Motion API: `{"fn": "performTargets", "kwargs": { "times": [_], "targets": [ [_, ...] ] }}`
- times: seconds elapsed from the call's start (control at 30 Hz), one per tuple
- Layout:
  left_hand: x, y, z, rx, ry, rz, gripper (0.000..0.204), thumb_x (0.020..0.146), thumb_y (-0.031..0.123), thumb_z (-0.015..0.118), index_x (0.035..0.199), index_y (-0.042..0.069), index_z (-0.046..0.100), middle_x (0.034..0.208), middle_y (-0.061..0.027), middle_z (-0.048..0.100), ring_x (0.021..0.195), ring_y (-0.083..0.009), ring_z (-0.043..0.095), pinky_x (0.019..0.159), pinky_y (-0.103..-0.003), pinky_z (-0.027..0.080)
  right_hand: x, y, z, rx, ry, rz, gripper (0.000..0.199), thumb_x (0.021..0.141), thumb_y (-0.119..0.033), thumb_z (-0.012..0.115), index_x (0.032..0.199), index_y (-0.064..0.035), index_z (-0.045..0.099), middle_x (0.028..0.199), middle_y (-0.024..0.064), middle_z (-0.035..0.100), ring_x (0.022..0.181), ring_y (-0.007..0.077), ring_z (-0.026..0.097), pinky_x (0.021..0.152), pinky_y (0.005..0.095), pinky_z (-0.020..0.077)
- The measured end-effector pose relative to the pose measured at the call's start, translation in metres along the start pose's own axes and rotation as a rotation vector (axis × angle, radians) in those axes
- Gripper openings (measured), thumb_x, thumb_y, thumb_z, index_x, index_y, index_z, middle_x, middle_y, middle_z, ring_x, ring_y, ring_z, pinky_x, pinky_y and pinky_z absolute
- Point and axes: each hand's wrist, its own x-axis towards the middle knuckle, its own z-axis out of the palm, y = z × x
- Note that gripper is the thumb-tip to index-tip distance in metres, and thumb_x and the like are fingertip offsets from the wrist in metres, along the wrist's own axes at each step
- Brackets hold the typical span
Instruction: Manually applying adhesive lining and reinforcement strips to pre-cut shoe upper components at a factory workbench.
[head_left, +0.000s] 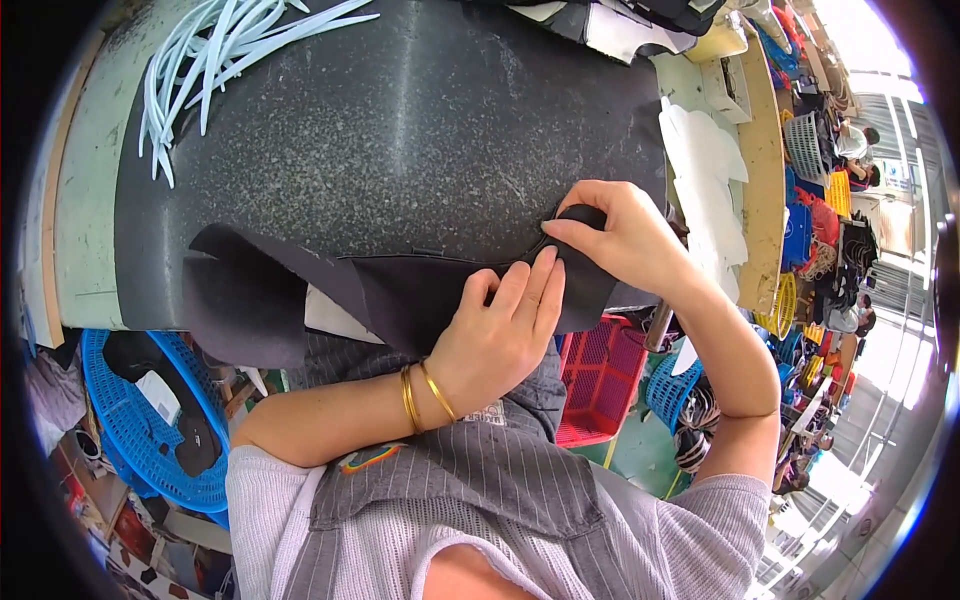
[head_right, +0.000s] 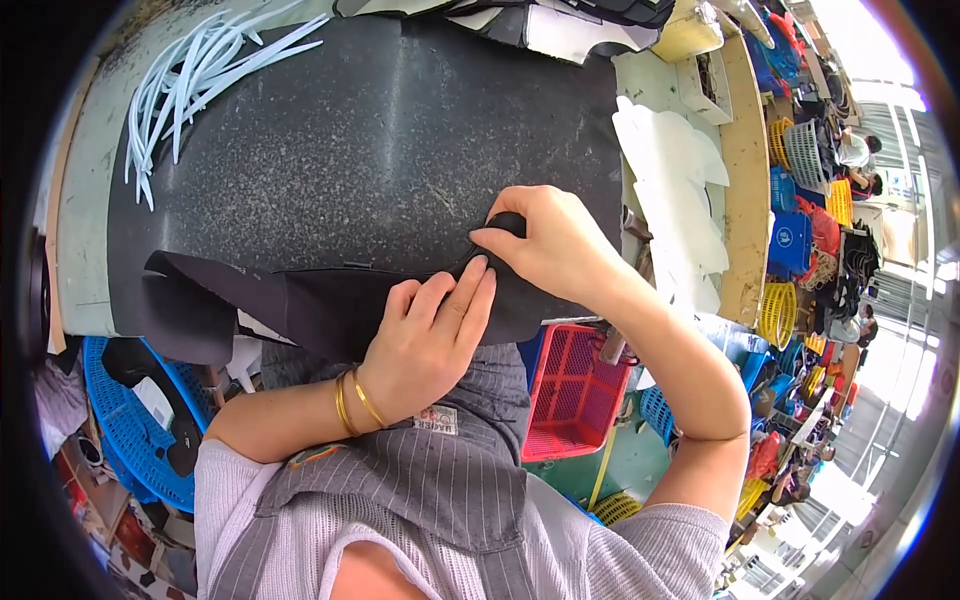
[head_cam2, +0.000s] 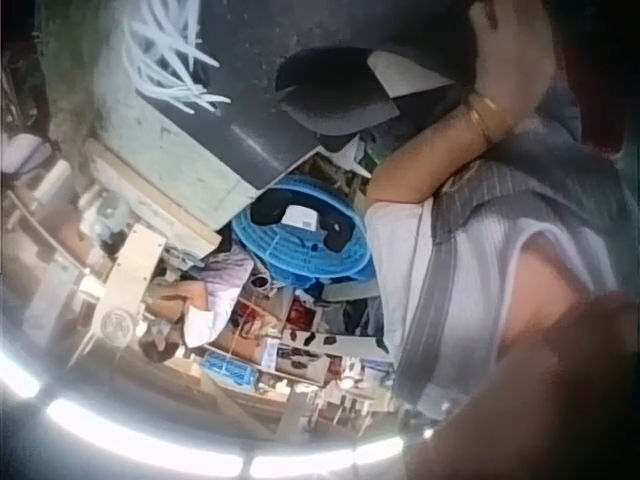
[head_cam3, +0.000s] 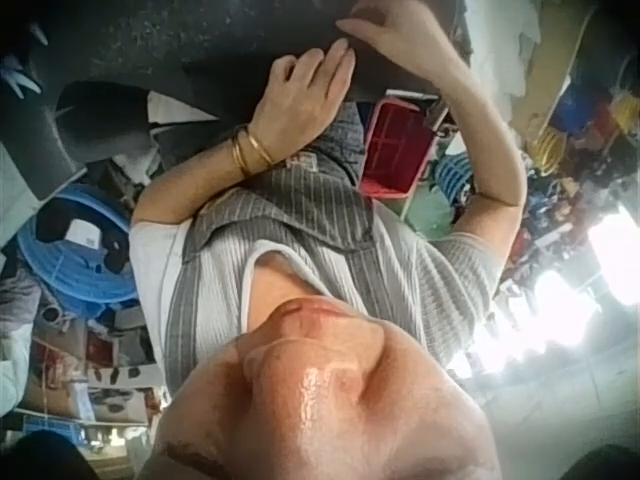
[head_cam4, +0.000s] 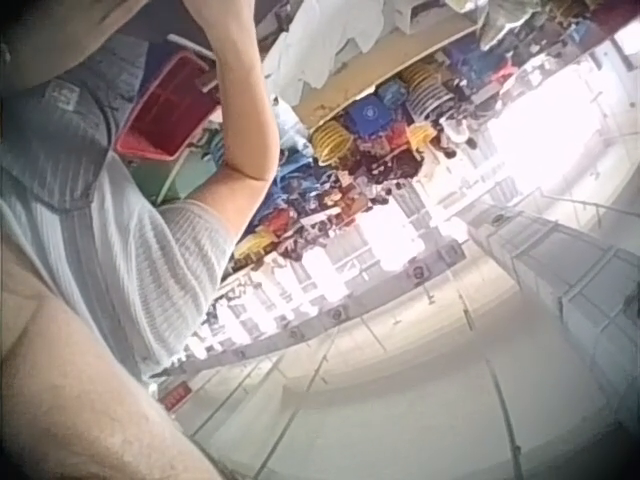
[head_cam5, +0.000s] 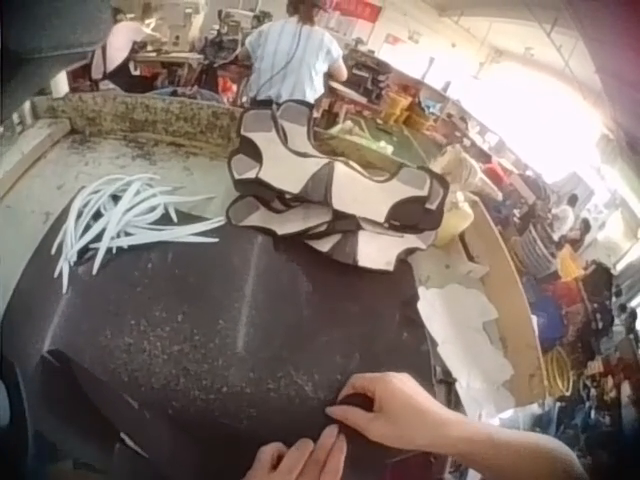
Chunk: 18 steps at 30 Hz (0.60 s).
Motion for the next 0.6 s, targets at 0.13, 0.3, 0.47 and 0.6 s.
{"fn": "performTargets", "kwargs": {
  "times": [0.13,0.3,0.47,0.6],
  "targets": [
    [0.001,0.001,-0.002,0.039,-0.055,0.004,0.045,0.081,0.016,0.057,0.121,-0.006,0.060,0.126,-0.0206,0.058,0.102,-0.0241,0.050,0.076,-0.035,0.043,0.002,-0.004,0.001,-0.014,0.028,-0.070,0.025,0.080,-0.021,0.072,0.087,0.0026,0.069,0.073,0.0190,0.065,0.063,0.0253,0.063,0.060,0.0354,0.0481],
    [0.002,0.003,-0.004,0.108,-0.096,0.028,0.046,0.081,0.016,0.057,0.121,-0.006,0.060,0.127,-0.0211,0.057,0.101,-0.0237,0.049,0.075,-0.034,0.043,0.006,0.006,0.005,0.164,0.091,-0.085,0.019,0.081,-0.016,0.071,0.086,0.0020,0.069,0.073,0.0169,0.066,0.063,0.0235,0.062,0.061,0.0337,0.0485],
    [0.003,0.003,-0.001,0.127,-0.071,0.003,0.045,0.081,0.016,0.057,0.121,-0.006,0.060,0.128,-0.0212,0.057,0.099,-0.0232,0.050,0.074,-0.034,0.043,-0.001,0.001,-0.007,0.024,-0.025,-0.116,0.023,0.080,-0.019,0.073,0.088,0.0016,0.070,0.080,0.0185,0.069,0.074,0.0304,0.068,0.068,0.0365,0.0520],
    [0.001,0.005,-0.002,0.107,-0.077,-0.009,0.045,0.082,0.016,0.057,0.122,-0.005,0.060,0.128,-0.0209,0.056,0.098,-0.0231,0.050,0.073,-0.034,0.043,0.000,-0.006,-0.011,-0.100,-0.073,-0.109,0.024,0.080,-0.019,0.072,0.089,0.0033,0.070,0.083,0.0205,0.069,0.079,0.0345,0.069,0.073,0.0387,0.0528]
  ]
}}
